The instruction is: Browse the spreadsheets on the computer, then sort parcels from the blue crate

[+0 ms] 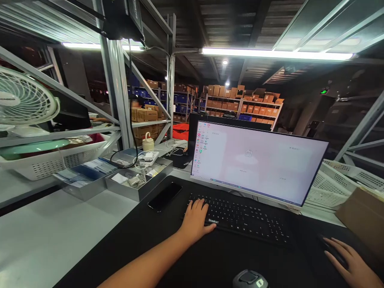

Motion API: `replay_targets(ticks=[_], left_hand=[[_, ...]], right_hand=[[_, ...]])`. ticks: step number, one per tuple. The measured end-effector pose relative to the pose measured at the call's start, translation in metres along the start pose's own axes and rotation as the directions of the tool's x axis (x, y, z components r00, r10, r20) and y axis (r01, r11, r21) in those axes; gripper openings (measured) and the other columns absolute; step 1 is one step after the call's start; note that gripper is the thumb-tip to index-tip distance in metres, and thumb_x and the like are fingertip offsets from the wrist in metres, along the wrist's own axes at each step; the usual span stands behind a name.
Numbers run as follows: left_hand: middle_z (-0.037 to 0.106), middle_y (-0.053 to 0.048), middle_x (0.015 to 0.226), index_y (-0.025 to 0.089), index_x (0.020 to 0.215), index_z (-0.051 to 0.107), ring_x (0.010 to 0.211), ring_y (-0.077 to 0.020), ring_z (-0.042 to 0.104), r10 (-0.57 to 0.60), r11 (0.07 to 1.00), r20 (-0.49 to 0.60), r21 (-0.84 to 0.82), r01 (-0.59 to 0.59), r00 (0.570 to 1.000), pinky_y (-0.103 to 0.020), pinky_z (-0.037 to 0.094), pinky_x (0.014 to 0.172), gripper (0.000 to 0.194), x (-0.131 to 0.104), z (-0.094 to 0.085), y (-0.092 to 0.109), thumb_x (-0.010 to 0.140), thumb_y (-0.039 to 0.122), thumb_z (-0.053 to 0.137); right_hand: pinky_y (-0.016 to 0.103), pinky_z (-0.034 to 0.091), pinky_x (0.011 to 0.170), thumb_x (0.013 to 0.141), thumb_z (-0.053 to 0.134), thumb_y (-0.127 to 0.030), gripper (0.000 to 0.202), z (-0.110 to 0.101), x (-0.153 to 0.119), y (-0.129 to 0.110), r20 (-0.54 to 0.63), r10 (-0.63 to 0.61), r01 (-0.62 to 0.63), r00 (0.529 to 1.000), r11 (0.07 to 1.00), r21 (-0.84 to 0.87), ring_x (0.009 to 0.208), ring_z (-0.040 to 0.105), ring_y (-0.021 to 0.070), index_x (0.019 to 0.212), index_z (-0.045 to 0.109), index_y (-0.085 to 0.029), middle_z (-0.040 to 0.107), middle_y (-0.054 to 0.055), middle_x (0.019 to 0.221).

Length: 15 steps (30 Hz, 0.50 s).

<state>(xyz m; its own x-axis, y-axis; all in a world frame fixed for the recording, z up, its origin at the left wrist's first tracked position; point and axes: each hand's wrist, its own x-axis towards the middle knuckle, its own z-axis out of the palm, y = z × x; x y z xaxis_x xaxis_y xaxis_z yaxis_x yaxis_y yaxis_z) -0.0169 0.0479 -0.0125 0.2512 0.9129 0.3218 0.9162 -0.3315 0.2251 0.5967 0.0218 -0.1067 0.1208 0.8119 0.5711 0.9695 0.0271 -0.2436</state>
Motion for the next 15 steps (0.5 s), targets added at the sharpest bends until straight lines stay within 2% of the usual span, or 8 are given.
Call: replay_targets(ticks=[3,6,8,11,13,15], left_hand=[[0.049,-0.016,0.149,0.019,0.131,0.056,0.141,-0.0340,0.041,-0.014,0.999,0.010,0.031,0.013,1.000,-0.057,0.027,0.120,0.065,0.002,-0.001,0.000,0.080,0.057,0.065],[0.049,-0.016,0.149,0.017,0.132,0.056,0.140,-0.0330,0.042,-0.003,0.998,0.024,0.063,0.002,1.000,-0.054,0.029,0.120,0.065,0.003,-0.005,0.001,0.080,0.055,0.064],[0.049,-0.017,0.149,0.016,0.133,0.056,0.140,-0.0331,0.042,0.018,0.997,0.026,0.076,-0.020,0.999,-0.053,0.030,0.120,0.063,0.003,-0.006,0.001,0.082,0.051,0.063],[0.049,-0.023,0.148,0.010,0.132,0.056,0.138,-0.0383,0.044,0.048,0.995,0.015,0.082,-0.049,0.999,-0.059,0.030,0.117,0.060,0.005,-0.005,-0.002,0.084,0.045,0.058],[0.050,-0.022,0.147,0.010,0.133,0.056,0.136,-0.0376,0.046,0.071,0.989,0.012,0.126,-0.072,0.997,-0.057,0.033,0.115,0.065,0.010,0.001,-0.008,0.081,0.048,0.060],[0.047,-0.021,0.150,0.011,0.137,0.054,0.134,-0.0369,0.047,0.093,0.977,0.016,0.190,-0.094,0.996,-0.055,0.035,0.114,0.076,0.015,0.009,-0.015,0.075,0.053,0.064]], right_hand=[[0.045,0.055,0.097,0.079,0.048,-0.069,0.062,-0.003,0.001,-0.009,0.069,0.016,-0.018,0.998,0.999,0.039,0.117,0.064,0.0303,0.122,0.068,-0.028,0.062,0.010,0.130],[0.045,0.053,0.100,0.081,0.050,-0.066,0.058,-0.013,0.002,-0.024,0.087,0.048,-0.049,0.995,0.999,0.017,0.119,0.062,0.0291,0.123,0.066,-0.029,0.061,0.009,0.133],[0.044,0.052,0.101,0.084,0.050,-0.062,0.054,-0.026,0.000,-0.044,0.110,0.077,-0.077,0.991,0.997,0.000,0.119,0.062,0.0275,0.124,0.065,-0.029,0.059,0.009,0.135],[0.044,0.051,0.102,0.088,0.049,-0.050,0.050,-0.048,0.000,-0.077,0.126,0.096,-0.100,0.987,0.995,0.023,0.120,0.060,0.0261,0.132,0.058,-0.026,0.056,0.010,0.137],[0.043,0.050,0.104,0.088,0.051,-0.042,0.048,-0.056,0.003,-0.092,0.123,0.113,-0.115,0.986,0.993,0.015,0.120,0.060,0.0244,0.133,0.054,-0.027,0.056,0.009,0.137],[0.042,0.048,0.106,0.087,0.053,-0.038,0.048,-0.058,0.005,-0.097,0.112,0.143,-0.142,0.983,0.990,-0.017,0.121,0.059,0.0228,0.134,0.053,-0.028,0.055,0.007,0.138]])
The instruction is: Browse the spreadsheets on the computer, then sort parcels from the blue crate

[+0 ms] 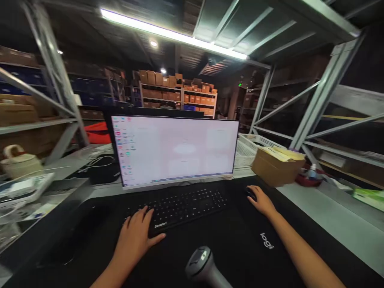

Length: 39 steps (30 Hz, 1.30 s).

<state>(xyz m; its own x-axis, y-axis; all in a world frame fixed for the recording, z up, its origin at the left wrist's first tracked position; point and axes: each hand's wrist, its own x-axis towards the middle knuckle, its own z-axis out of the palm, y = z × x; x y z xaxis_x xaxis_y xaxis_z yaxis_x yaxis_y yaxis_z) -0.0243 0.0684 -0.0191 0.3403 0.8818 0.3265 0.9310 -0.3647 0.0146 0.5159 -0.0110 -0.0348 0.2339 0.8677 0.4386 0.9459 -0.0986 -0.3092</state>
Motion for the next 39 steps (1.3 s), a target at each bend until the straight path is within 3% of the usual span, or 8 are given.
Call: replay_targets(ticks=[7,13,39], left_hand=[[0.047,-0.022,0.149,0.007,0.135,0.054,0.133,-0.0379,0.047,0.013,1.000,-0.068,0.029,-0.011,0.998,-0.057,0.034,0.113,0.080,0.002,0.015,-0.006,0.078,0.063,0.050],[0.049,-0.021,0.148,0.008,0.135,0.053,0.135,-0.0361,0.045,0.020,1.000,-0.064,-0.009,-0.020,0.998,-0.057,0.033,0.114,0.080,0.001,0.018,-0.009,0.079,0.065,0.045],[0.053,-0.017,0.145,0.013,0.130,0.060,0.134,-0.0340,0.048,-0.010,0.990,-0.075,-0.140,-0.001,0.997,-0.053,0.040,0.113,0.063,-0.002,0.012,-0.007,0.080,0.051,0.063]], right_hand=[[0.040,0.041,0.111,0.085,0.050,-0.027,0.050,0.004,0.000,0.006,-0.040,0.046,-0.047,0.998,0.998,-0.032,0.125,0.055,0.0222,0.134,0.050,-0.023,0.054,0.009,0.134],[0.042,0.045,0.105,0.086,0.051,-0.031,0.050,0.005,-0.001,0.008,-0.038,0.063,-0.065,0.997,0.997,-0.045,0.120,0.057,0.0237,0.135,0.049,-0.024,0.054,0.009,0.135],[0.041,0.048,0.103,0.089,0.048,-0.039,0.042,0.016,0.001,0.024,-0.060,0.081,-0.087,0.995,0.990,-0.111,0.120,0.059,0.0249,0.127,0.062,-0.027,0.055,0.009,0.136]])
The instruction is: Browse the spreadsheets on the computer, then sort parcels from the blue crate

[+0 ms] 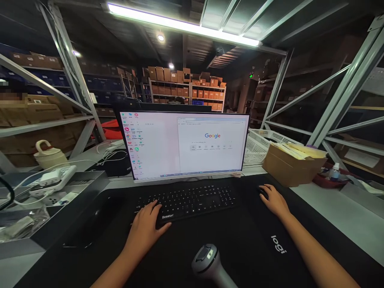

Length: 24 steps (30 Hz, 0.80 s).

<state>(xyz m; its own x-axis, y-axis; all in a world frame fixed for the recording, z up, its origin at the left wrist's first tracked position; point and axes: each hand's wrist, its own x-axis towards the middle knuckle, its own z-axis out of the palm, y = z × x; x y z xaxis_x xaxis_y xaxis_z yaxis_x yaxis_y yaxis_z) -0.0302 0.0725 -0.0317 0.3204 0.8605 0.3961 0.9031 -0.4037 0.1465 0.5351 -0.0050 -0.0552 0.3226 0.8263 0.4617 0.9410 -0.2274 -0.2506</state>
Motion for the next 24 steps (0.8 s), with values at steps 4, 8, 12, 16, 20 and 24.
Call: replay_targets(ticks=[4,8,12,16,20,24], left_hand=[[0.052,-0.017,0.145,0.012,0.130,0.059,0.134,-0.0344,0.048,0.007,1.000,-0.007,0.015,-0.007,1.000,-0.053,0.040,0.112,0.063,-0.0009,0.0009,0.0004,0.081,0.050,0.063],[0.052,-0.017,0.146,0.012,0.130,0.059,0.134,-0.0343,0.048,0.003,1.000,0.005,0.023,-0.004,1.000,-0.052,0.040,0.113,0.063,-0.0002,0.0010,0.0006,0.081,0.050,0.062],[0.052,-0.017,0.145,0.011,0.130,0.059,0.134,-0.0343,0.048,0.000,1.000,0.023,0.021,0.000,1.000,-0.053,0.040,0.113,0.064,0.0014,-0.0011,0.0011,0.081,0.051,0.061],[0.053,-0.017,0.145,0.011,0.130,0.060,0.134,-0.0341,0.048,0.006,1.000,0.024,0.014,-0.007,1.000,-0.053,0.040,0.113,0.064,0.0017,-0.0021,0.0011,0.081,0.052,0.060],[0.049,-0.017,0.148,0.012,0.132,0.058,0.135,-0.0348,0.047,-0.016,1.000,0.015,0.016,0.016,1.000,-0.053,0.041,0.113,0.065,0.0007,-0.0010,0.0015,0.081,0.052,0.060],[0.046,-0.018,0.150,0.011,0.133,0.056,0.135,-0.0360,0.047,-0.016,1.000,-0.015,0.018,0.016,1.000,-0.054,0.042,0.111,0.066,0.0000,-0.0004,0.0024,0.081,0.052,0.059]], right_hand=[[0.042,0.049,0.100,0.087,0.048,-0.039,0.046,0.0002,0.0005,-0.0005,-0.001,0.011,-0.011,1.000,1.000,-0.009,0.118,0.060,0.0266,0.129,0.061,-0.025,0.055,0.011,0.135],[0.040,0.048,0.102,0.088,0.048,-0.038,0.045,0.0016,0.0002,0.0003,-0.017,0.001,-0.001,1.000,1.000,0.008,0.120,0.059,0.0248,0.129,0.059,-0.026,0.056,0.010,0.134],[0.037,0.046,0.105,0.087,0.049,-0.037,0.044,0.0021,-0.0012,0.0014,-0.033,-0.016,0.017,0.999,0.999,0.036,0.121,0.059,0.0223,0.129,0.058,-0.026,0.057,0.008,0.132],[0.038,0.046,0.106,0.087,0.049,-0.037,0.043,-0.0004,-0.0022,0.0002,-0.043,-0.022,0.025,0.999,0.998,0.055,0.122,0.059,0.0222,0.128,0.057,-0.026,0.058,0.008,0.130],[0.039,0.047,0.103,0.085,0.051,-0.035,0.043,-0.0036,-0.0016,-0.0031,-0.043,-0.028,0.031,0.999,0.997,0.067,0.118,0.061,0.0222,0.128,0.057,-0.027,0.059,0.007,0.129],[0.040,0.048,0.102,0.082,0.052,-0.032,0.046,-0.0059,-0.0013,-0.0070,-0.041,-0.013,0.016,0.999,0.997,0.070,0.116,0.061,0.0237,0.128,0.057,-0.023,0.060,0.009,0.128]])
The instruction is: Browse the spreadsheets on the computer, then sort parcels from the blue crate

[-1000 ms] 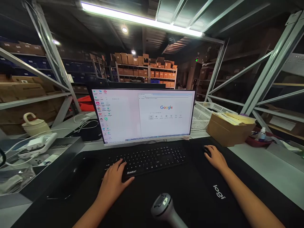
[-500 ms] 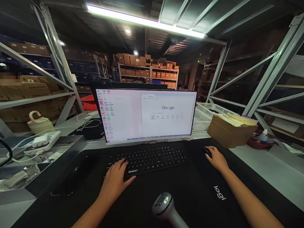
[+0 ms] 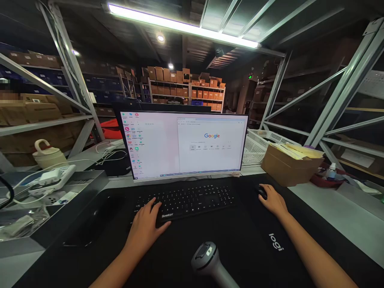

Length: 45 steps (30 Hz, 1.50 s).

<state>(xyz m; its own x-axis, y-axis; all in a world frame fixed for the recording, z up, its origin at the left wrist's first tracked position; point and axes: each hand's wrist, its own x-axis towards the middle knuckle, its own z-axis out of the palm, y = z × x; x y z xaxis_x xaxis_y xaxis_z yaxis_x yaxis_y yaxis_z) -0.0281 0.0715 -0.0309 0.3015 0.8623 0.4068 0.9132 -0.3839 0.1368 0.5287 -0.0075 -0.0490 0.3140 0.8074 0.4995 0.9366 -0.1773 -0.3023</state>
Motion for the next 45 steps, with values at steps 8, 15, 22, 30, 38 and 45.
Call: replay_targets(ticks=[8,15,22,30,38,45], left_hand=[[0.046,-0.019,0.150,0.011,0.131,0.058,0.134,-0.0369,0.047,0.034,0.999,-0.009,0.008,-0.034,0.999,-0.054,0.041,0.110,0.068,0.002,0.004,-0.004,0.081,0.057,0.052],[0.046,-0.019,0.149,0.011,0.131,0.057,0.134,-0.0377,0.046,0.031,1.000,-0.020,0.005,-0.031,0.999,-0.055,0.043,0.108,0.072,0.004,0.010,-0.008,0.081,0.062,0.045],[0.047,-0.020,0.149,0.009,0.129,0.059,0.132,-0.0368,0.049,0.041,0.999,-0.016,0.008,-0.041,0.999,-0.055,0.041,0.110,0.072,0.004,0.007,-0.006,0.081,0.061,0.047],[0.049,-0.019,0.147,0.012,0.128,0.061,0.131,-0.0350,0.050,0.036,0.999,-0.019,0.003,-0.036,0.999,-0.054,0.042,0.109,0.065,0.003,0.008,-0.005,0.081,0.055,0.050],[0.048,-0.021,0.146,0.008,0.128,0.059,0.129,-0.0376,0.051,0.063,0.998,-0.052,0.030,-0.061,0.997,-0.054,0.042,0.108,0.071,0.004,0.009,-0.008,0.083,0.060,0.039],[0.049,-0.028,0.139,0.003,0.120,0.059,0.121,-0.0437,0.055,0.135,0.990,-0.049,-0.029,-0.136,0.990,-0.057,0.045,0.104,0.075,0.011,0.013,-0.015,0.082,0.062,0.034]], right_hand=[[0.036,0.050,0.097,0.082,0.053,-0.029,0.048,-0.009,-0.001,0.003,0.040,0.050,-0.050,0.998,0.999,0.000,0.114,0.063,0.0228,0.129,0.058,-0.027,0.061,0.006,0.131],[0.038,0.050,0.097,0.080,0.055,-0.026,0.048,-0.017,-0.002,-0.007,0.066,0.122,-0.123,0.990,0.992,0.016,0.111,0.063,0.0237,0.128,0.059,-0.026,0.064,0.007,0.126],[0.049,0.036,0.113,0.087,0.049,-0.034,0.048,-0.048,0.001,-0.060,0.096,0.178,-0.187,0.979,0.977,0.099,0.132,0.048,0.0304,0.132,0.057,-0.018,0.050,0.015,0.142],[0.028,0.051,0.081,0.086,0.057,-0.058,0.059,-0.106,-0.091,-0.207,0.743,-0.253,-0.228,0.620,0.848,0.479,0.094,0.067,0.0170,0.136,0.056,-0.027,0.069,0.006,0.118],[0.021,0.041,0.053,0.072,0.064,-0.033,0.036,-0.133,-0.154,-0.253,0.869,-0.093,-0.368,0.486,0.880,0.300,0.071,0.063,0.0126,0.107,0.063,-0.025,0.067,0.000,0.098],[0.021,0.044,0.051,0.079,0.059,-0.026,0.032,-0.176,-0.119,-0.110,0.566,0.346,-0.510,0.748,0.846,0.158,0.058,0.061,0.0112,0.111,0.062,-0.022,0.064,-0.003,0.072]])
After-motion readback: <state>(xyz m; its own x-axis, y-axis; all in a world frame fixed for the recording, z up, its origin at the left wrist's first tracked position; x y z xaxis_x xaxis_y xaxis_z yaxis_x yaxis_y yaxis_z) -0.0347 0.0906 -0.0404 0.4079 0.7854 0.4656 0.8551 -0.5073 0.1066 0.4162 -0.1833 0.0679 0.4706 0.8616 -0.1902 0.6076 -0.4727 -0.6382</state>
